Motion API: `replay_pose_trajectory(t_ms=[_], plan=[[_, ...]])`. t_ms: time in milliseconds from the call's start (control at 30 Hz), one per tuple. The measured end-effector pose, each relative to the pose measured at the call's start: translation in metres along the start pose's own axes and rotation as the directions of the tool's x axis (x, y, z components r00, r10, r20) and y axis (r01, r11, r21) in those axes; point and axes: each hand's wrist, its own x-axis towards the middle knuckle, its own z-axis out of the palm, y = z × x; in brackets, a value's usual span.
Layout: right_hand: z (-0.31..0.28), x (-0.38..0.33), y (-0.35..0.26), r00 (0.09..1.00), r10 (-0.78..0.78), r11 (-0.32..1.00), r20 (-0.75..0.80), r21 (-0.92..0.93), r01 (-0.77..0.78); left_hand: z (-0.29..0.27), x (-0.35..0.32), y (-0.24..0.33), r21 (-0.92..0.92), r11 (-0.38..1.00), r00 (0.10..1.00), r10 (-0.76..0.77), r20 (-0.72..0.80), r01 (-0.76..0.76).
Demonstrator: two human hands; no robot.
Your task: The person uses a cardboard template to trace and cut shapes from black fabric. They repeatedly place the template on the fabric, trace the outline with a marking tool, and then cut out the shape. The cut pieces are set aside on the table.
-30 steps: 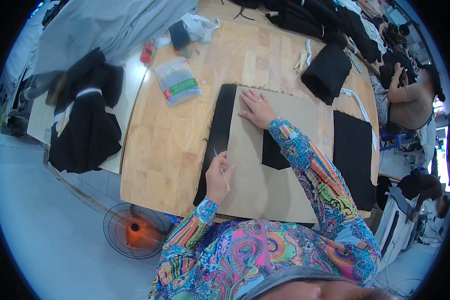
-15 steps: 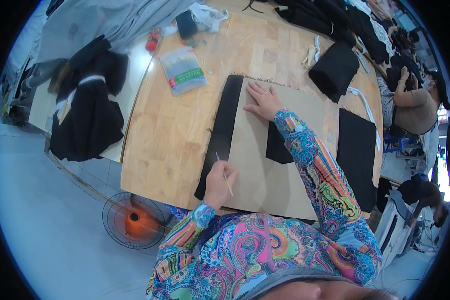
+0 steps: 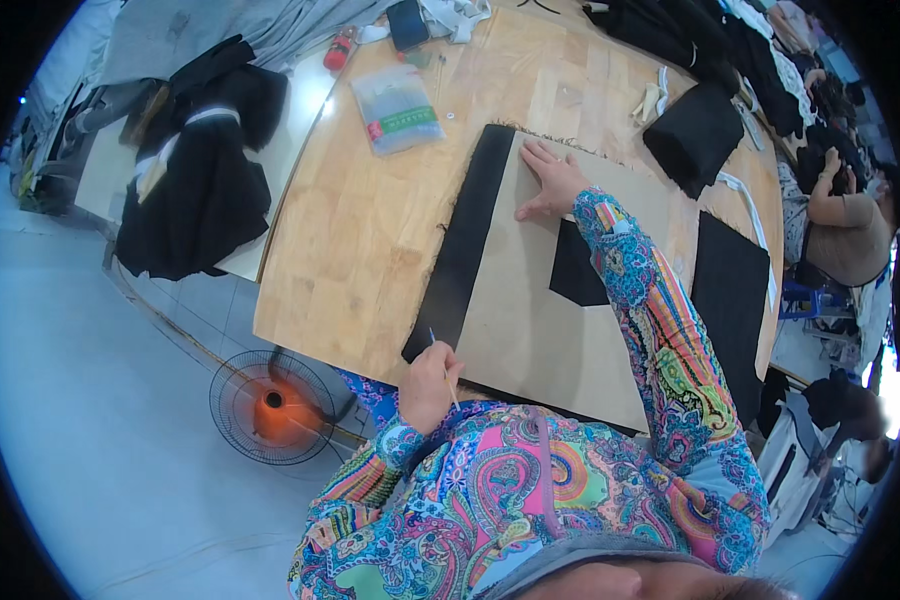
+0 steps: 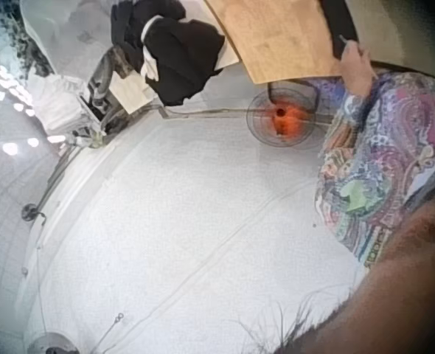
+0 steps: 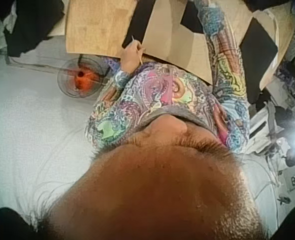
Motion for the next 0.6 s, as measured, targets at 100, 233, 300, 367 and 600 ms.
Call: replay_pose_trajectory(t_ms=[100,233,300,367,600], plan=[[0.0,0.002,-0.002,1.0,-0.009,1.0,-0.006,0.02,0.01,0.002,-0.002,-0.006,-0.025,1.0,1.0,-0.004,-0.015,0.004],[0.001,0.0,0.001,1.0,-0.002,0.999,-0.024,0.036,0.003,0.004,-0.001,-0.012,-0.067,0.998,1.0,-0.008,-0.016,0.007],[0.002,-0.001,0.001,1.0,0.0,0.999,-0.028,0.041,0.001,0.005,-0.001,-0.015,-0.075,0.997,1.0,0.005,-0.024,-0.007],[0.003,0.0,0.0,0.999,-0.001,0.999,-0.032,0.046,0.002,0.003,-0.001,-0.014,-0.08,0.997,1.0,0.007,-0.03,-0.01],[0.002,0.001,0.0,1.0,0.008,0.999,-0.025,0.034,-0.007,0.002,-0.002,-0.016,-0.094,0.995,0.999,0.018,-0.039,-0.022]])
